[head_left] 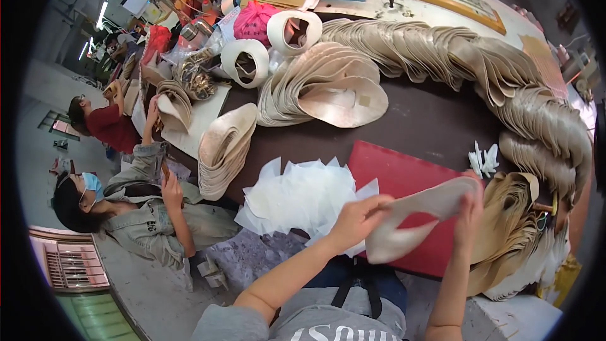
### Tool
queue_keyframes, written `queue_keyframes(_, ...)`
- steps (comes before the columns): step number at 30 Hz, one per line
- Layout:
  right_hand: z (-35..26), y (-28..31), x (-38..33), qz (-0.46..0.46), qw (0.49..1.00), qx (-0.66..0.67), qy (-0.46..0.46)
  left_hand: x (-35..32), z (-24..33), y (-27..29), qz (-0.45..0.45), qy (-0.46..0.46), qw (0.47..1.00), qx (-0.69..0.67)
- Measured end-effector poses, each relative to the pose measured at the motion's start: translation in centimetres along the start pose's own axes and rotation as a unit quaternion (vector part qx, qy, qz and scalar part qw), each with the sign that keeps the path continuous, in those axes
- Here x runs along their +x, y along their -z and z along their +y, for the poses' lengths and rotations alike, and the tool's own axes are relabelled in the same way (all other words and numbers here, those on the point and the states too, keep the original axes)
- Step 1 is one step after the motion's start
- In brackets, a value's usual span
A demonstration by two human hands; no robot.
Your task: Placing thin white paper liners inside beige hat-shaped components at a workshop table.
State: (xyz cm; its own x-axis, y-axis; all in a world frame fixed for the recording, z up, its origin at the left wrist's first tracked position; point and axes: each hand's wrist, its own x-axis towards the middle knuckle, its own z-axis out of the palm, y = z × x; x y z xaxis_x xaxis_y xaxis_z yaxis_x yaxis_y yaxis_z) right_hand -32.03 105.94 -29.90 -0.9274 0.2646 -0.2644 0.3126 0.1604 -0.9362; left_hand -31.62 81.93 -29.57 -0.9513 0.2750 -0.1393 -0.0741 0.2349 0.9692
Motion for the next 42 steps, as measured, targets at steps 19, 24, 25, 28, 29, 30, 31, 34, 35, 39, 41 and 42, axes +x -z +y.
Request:
queue_keyframes(19, -5.0, -24.9, 10.2, -0.113, 0.865, -0.466, -0.146, 10.1, -9.9, 11.5, -0.19, -0.437, 0.837, 0.27)
queue_keyframes(24, -2.5, -23.5, 7.9, 0.082, 0.919, -0.385, 0.007, 10.5, -7.9, 20.5, 0.032, -0.34, 0.907, 0.246)
queue_keyframes(25, -4.3, -23.3, 8.6, 0.105, 0.934, -0.339, 0.047, 11.2, -7.9, 22.4, 0.104, -0.269, 0.922, 0.258)
queue_keyframes(28, -6.8, -27.0, 12.1, 0.053, 0.948, -0.311, 0.048, 12.6, -9.0, 26.1, 0.244, -0.098, 0.866, 0.425)
queue_keyframes(29, -6.5, -29.2, 13.0, -0.023, 0.943, -0.331, 0.015, 13.1, -9.3, 26.8, 0.248, -0.037, 0.835, 0.49)
queue_keyframes(30, -4.8, -31.7, 13.4, -0.037, 0.929, -0.349, 0.118, 13.9, -9.8, 27.0, 0.247, -0.043, 0.837, 0.486)
queue_keyframes(31, -3.5, -34.0, 13.8, -0.051, 0.903, -0.364, 0.221, 14.9, -10.0, 27.1, 0.205, -0.042, 0.83, 0.517)
queue_keyframes(34, -4.1, -38.4, 13.5, -0.036, 0.928, -0.225, 0.295, 15.1, -10.6, 29.3, 0.093, -0.009, 0.775, 0.625)
queue_keyframes(35, -4.7, -38.8, 13.7, -0.039, 0.928, -0.22, 0.3, 15.0, -10.8, 29.7, 0.098, -0.007, 0.772, 0.628)
queue_keyframes(39, -7.8, -38.6, 14.3, -0.082, 0.977, -0.168, 0.105, 14.6, -11.8, 30.4, 0.079, -0.071, 0.837, 0.537)
queue_keyframes(41, -8.5, -36.9, 13.5, -0.054, 0.968, -0.193, 0.149, 13.5, -10.3, 29.5, 0.115, -0.124, 0.843, 0.511)
queue_keyframes(42, -9.7, -35.7, 12.7, -0.058, 0.968, -0.193, 0.152, 12.6, -9.1, 28.8, 0.119, -0.122, 0.842, 0.512)
